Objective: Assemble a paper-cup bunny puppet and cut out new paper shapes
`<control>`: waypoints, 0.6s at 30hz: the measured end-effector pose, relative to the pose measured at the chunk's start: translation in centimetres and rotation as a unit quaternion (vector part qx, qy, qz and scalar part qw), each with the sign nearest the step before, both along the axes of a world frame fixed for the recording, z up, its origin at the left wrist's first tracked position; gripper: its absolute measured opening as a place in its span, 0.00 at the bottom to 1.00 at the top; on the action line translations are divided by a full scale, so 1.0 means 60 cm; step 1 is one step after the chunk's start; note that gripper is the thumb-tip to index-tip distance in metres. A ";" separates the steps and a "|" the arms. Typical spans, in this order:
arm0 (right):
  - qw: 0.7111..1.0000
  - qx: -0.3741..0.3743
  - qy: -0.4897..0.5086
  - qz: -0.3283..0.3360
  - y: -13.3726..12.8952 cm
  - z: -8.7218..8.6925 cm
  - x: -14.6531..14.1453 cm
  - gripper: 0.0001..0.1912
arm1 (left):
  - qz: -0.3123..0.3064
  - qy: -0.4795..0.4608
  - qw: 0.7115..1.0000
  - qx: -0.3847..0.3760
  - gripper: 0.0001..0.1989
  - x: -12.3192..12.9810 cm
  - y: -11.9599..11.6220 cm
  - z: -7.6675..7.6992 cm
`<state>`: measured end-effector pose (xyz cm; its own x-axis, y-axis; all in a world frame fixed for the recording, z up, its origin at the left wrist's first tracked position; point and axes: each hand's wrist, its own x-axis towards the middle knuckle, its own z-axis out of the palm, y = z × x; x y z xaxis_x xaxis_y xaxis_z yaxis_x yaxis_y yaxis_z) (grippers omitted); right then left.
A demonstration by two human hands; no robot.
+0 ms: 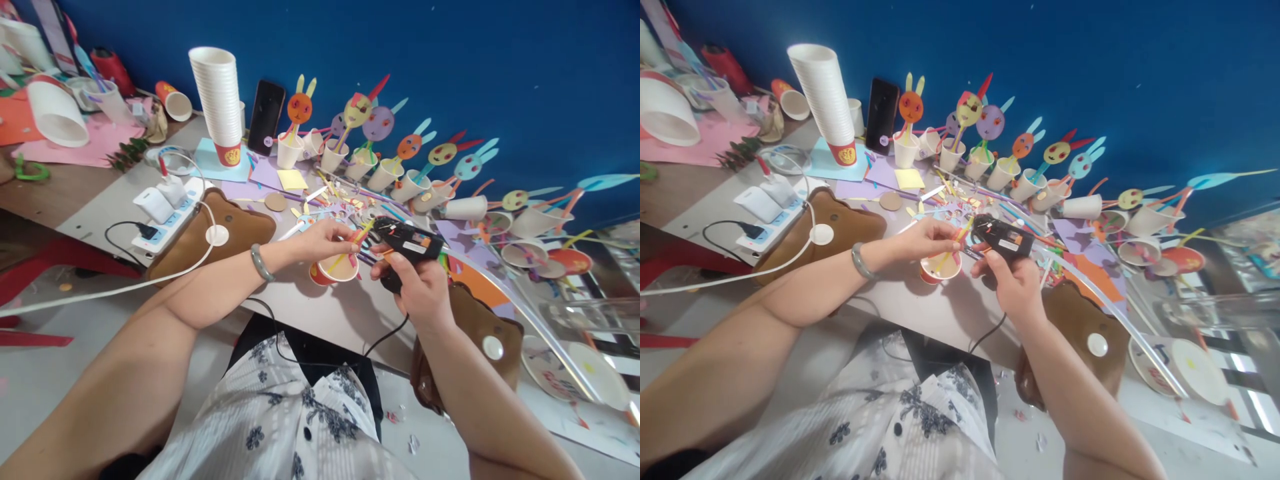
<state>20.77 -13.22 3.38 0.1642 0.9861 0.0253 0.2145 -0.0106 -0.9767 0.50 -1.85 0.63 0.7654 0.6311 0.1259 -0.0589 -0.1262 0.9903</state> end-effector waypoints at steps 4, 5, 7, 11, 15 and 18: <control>0.998 0.006 -0.031 -0.052 -0.005 0.012 0.009 0.19 | 0.035 0.018 0.999 -0.006 0.11 0.002 0.001 -0.001; 0.997 0.013 -0.037 -0.065 -0.007 0.016 0.011 0.18 | 0.045 0.018 0.999 -0.008 0.11 0.002 0.001 -0.002; 0.994 0.029 -0.052 -0.091 -0.011 0.024 0.012 0.15 | 0.071 0.011 0.997 0.002 0.10 0.003 0.004 -0.003; 0.994 0.023 -0.049 -0.098 -0.021 0.029 0.013 0.11 | 0.099 0.028 0.993 0.062 0.10 0.004 0.007 -0.003; 0.996 0.017 -0.074 -0.052 -0.027 0.020 0.013 0.15 | 0.116 0.062 0.989 0.074 0.10 0.004 0.005 -0.001; 0.989 0.032 -0.144 -0.013 -0.031 0.014 0.010 0.18 | 0.106 0.053 0.989 0.092 0.10 0.002 0.005 -0.002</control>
<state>21.34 -15.08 4.19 0.1671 0.9763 0.1377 0.4842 0.0403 -0.8740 0.64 -1.55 0.48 0.6327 0.7532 0.1800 0.0916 -0.3037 0.9484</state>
